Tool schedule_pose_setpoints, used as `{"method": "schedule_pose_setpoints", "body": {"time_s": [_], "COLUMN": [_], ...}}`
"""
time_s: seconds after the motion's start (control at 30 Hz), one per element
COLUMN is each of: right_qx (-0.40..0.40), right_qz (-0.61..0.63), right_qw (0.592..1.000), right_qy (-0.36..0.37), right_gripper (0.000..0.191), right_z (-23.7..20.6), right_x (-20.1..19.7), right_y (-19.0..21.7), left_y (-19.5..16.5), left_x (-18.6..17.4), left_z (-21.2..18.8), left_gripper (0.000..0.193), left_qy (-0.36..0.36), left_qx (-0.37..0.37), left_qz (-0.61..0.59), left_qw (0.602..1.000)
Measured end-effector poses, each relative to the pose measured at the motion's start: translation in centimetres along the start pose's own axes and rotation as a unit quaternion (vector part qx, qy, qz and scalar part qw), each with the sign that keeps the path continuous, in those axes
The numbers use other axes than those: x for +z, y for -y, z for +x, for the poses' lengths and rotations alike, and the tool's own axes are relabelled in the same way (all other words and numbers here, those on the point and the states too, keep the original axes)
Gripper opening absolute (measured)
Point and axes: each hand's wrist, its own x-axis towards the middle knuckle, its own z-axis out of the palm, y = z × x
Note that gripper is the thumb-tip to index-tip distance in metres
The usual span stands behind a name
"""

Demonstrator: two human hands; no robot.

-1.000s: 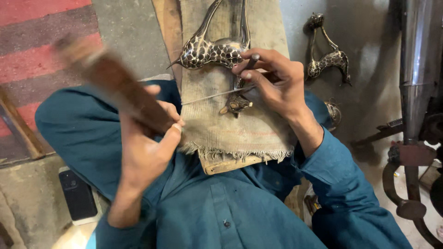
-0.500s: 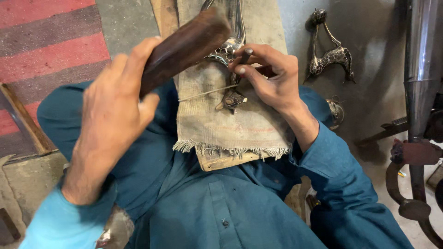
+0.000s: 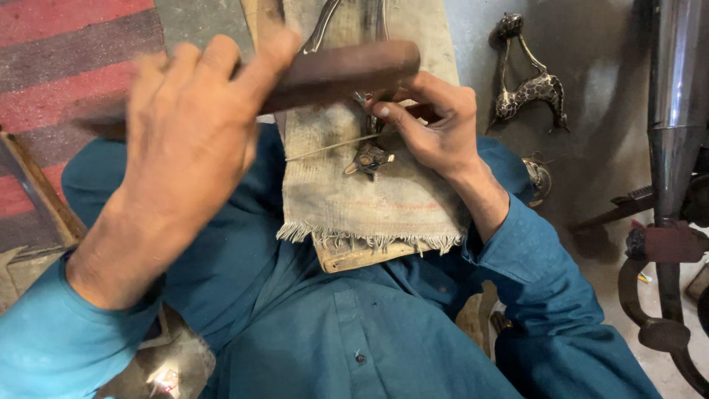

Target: The person hammers a metal giraffe figurine with a wooden mallet and a small metal tool to create a textured pattern. They repeatedly reposition the figurine and adjust the tool to work on different areas of the surface.

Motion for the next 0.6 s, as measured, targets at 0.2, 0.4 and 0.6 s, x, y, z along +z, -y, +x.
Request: {"method": "schedule_pose_setpoints", "body": {"time_s": [0.2, 0.4, 0.6], "right_qx": [-0.02, -0.022, -0.023], "right_qz": [0.014, 0.008, 0.034], "right_qw": [1.0, 1.0, 0.999], "right_qy": [0.007, 0.014, 0.016], "right_gripper": [0.027, 0.025, 0.024], "right_z": [0.0, 0.1, 0.2], "right_x": [-0.1, -0.2, -0.3], "right_y": [-0.1, -0.3, -0.4], "left_y": [0.2, 0.7, 0.9], "left_x": [0.4, 1.1, 1.5], "left_z": [-0.3, -0.4, -0.4], "left_gripper": [0.074, 0.076, 0.071], "left_qy": [-0.012, -0.028, -0.037], "left_qx": [0.007, 0.024, 0.036], "left_qz": [0.015, 0.027, 0.029], "left_qw": [1.0, 0.999, 0.998]}}
